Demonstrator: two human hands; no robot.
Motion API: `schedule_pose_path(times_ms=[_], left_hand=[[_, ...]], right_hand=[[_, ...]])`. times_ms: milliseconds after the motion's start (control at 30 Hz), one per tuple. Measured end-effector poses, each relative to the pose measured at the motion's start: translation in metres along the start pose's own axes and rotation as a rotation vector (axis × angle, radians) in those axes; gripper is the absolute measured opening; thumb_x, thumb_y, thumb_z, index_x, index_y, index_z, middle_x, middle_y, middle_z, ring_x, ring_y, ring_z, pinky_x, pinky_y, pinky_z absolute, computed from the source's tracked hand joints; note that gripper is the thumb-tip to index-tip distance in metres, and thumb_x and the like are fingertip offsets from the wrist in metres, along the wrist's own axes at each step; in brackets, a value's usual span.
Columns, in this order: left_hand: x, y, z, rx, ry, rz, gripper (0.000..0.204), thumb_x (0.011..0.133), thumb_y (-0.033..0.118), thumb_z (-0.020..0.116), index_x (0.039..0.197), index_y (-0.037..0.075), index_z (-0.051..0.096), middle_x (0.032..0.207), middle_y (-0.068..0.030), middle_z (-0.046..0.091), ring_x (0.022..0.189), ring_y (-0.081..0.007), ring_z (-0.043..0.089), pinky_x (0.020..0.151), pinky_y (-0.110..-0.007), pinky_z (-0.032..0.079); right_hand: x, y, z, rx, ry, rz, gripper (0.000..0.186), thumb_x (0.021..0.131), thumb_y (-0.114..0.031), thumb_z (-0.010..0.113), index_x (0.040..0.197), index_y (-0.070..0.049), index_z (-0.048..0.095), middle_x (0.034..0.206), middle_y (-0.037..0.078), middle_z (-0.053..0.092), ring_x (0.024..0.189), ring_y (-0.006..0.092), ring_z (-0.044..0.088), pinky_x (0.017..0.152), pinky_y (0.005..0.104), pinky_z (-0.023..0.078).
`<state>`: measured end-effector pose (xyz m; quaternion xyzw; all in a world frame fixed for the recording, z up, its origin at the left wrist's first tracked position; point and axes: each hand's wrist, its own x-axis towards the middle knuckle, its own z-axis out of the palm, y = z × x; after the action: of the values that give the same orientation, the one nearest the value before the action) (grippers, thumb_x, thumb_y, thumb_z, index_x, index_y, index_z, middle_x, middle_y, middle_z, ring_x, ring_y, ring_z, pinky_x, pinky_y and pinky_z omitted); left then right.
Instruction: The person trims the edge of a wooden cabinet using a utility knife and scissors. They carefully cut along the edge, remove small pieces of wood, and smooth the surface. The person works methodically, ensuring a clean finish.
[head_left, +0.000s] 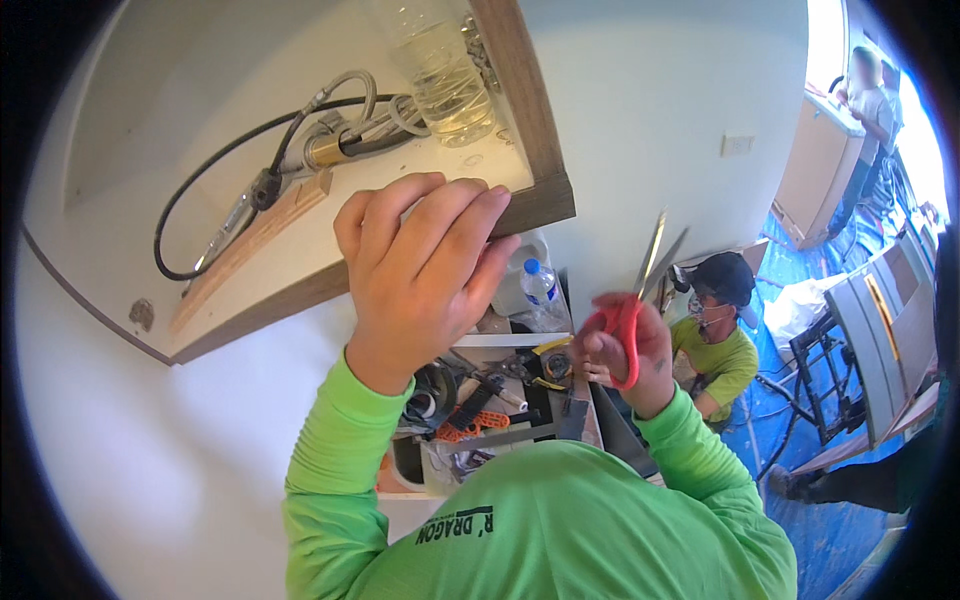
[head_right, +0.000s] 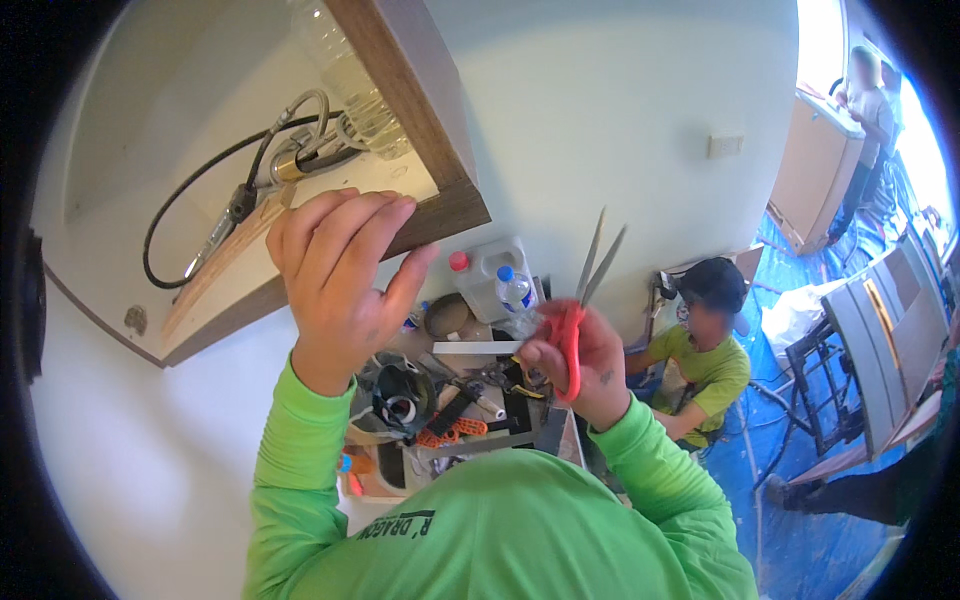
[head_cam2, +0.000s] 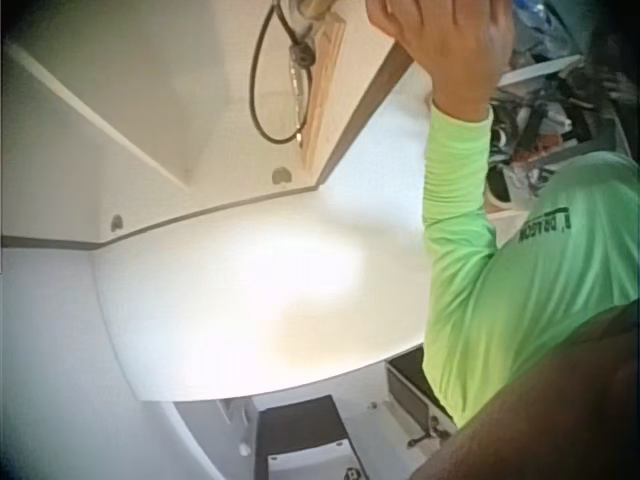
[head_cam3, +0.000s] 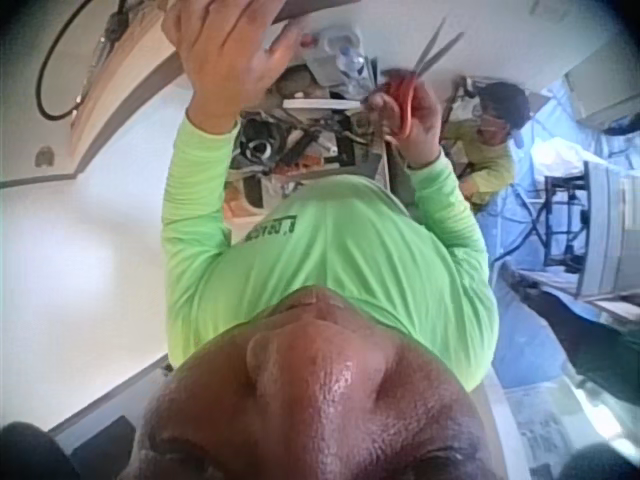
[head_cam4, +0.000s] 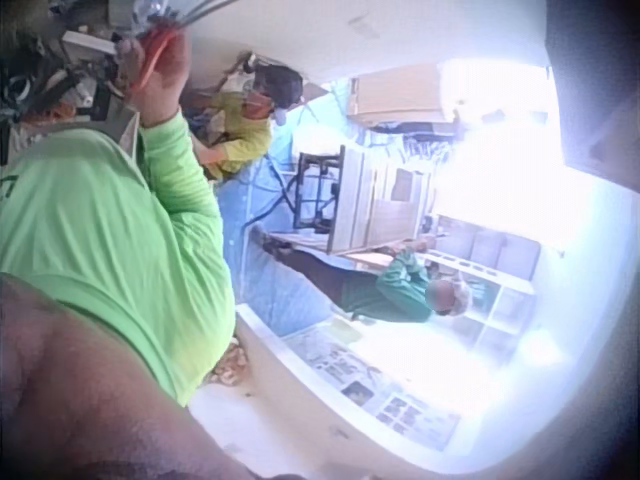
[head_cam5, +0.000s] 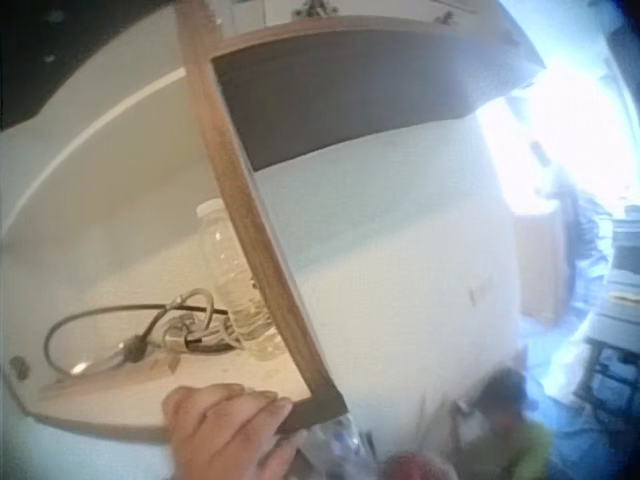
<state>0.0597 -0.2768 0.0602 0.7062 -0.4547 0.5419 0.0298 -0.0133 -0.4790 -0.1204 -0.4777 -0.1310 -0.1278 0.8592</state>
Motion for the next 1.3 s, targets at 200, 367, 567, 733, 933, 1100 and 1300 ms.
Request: schedule_pose_path(times_ms=[200,367,567,733,933,1100,1300], left_hand=[[-0.008,-0.001,0.003,0.012,0.0,-0.026,0.05,0.067,0.023,0.089,0.114,0.013,0.074,0.107,-0.0005,0.068,0.098,-0.0225,0.059,0.086,-0.038,0.04],[-0.001,0.001,0.004,0.036,-0.012,-0.022,0.053,0.064,0.024,0.089,0.115,0.018,0.075,0.101,0.001,0.065,0.094,-0.022,0.058,0.085,-0.039,0.039],[-0.001,0.002,0.006,0.029,0.002,-0.029,0.052,0.066,0.025,0.089,0.115,0.017,0.075,0.101,0.0006,0.065,0.093,-0.0223,0.057,0.084,-0.039,0.039],[0.002,0.004,0.005,0.045,-0.028,-0.034,0.051,0.067,0.026,0.089,0.114,0.017,0.074,0.101,0.0006,0.065,0.092,-0.0225,0.056,0.084,-0.039,0.04],[0.005,0.003,0.004,0.067,-0.039,-0.02,0.051,0.067,0.027,0.091,0.114,0.017,0.074,0.101,0.0011,0.065,0.092,-0.0224,0.056,0.085,-0.039,0.039],[0.005,0.003,0.004,0.068,-0.034,-0.017,0.05,0.067,0.027,0.091,0.113,0.016,0.074,0.102,0.001,0.065,0.094,-0.0225,0.057,0.087,-0.038,0.039],[0.014,0.009,-0.001,-0.022,-0.097,-0.079,0.043,0.07,0.023,0.089,0.109,0.014,0.074,0.104,-0.0006,0.067,0.096,-0.0243,0.058,0.09,-0.039,0.04]], right_hand=[[0.053,-0.046,0.037,-0.116,0.024,-0.379,0.045,0.091,0.001,0.075,0.13,0.0,0.053,0.094,0.007,0.067,0.089,0.0145,0.066,0.08,0.0278,0.053],[0.079,-0.063,0.059,-0.026,0.083,-0.413,0.047,0.089,0.004,0.075,0.13,-0.002,0.053,0.094,0.004,0.065,0.086,0.0108,0.062,0.077,0.0244,0.051],[0.088,-0.057,0.058,-0.042,0.054,-0.434,0.046,0.089,0.006,0.075,0.129,-0.003,0.054,0.093,0.003,0.063,0.082,0.0081,0.06,0.074,0.0232,0.049],[0.092,-0.056,0.062,0.03,0.032,-0.43,0.044,0.09,0.005,0.075,0.128,-0.003,0.055,0.091,0.002,0.063,0.082,0.0078,0.061,0.068,0.0231,0.051],[0.098,-0.062,0.068,0.041,0.035,-0.425,0.043,0.09,-0.003,0.079,0.125,-0.002,0.054,0.085,0.001,0.064,0.076,0.007,0.062,0.058,0.0213,0.051],[0.099,-0.074,0.071,-0.041,0.052,-0.373,0.045,0.09,-0.011,0.082,0.123,-0.002,0.054,0.078,0.001,0.063,0.068,0.0062,0.06,0.053,0.0208,0.049],[0.105,-0.064,0.07,-0.061,0.068,-0.463,0.046,0.088,-0.013,0.083,0.122,-0.001,0.055,0.077,0.001,0.064,0.067,0.0052,0.059,0.056,0.0197,0.045]])
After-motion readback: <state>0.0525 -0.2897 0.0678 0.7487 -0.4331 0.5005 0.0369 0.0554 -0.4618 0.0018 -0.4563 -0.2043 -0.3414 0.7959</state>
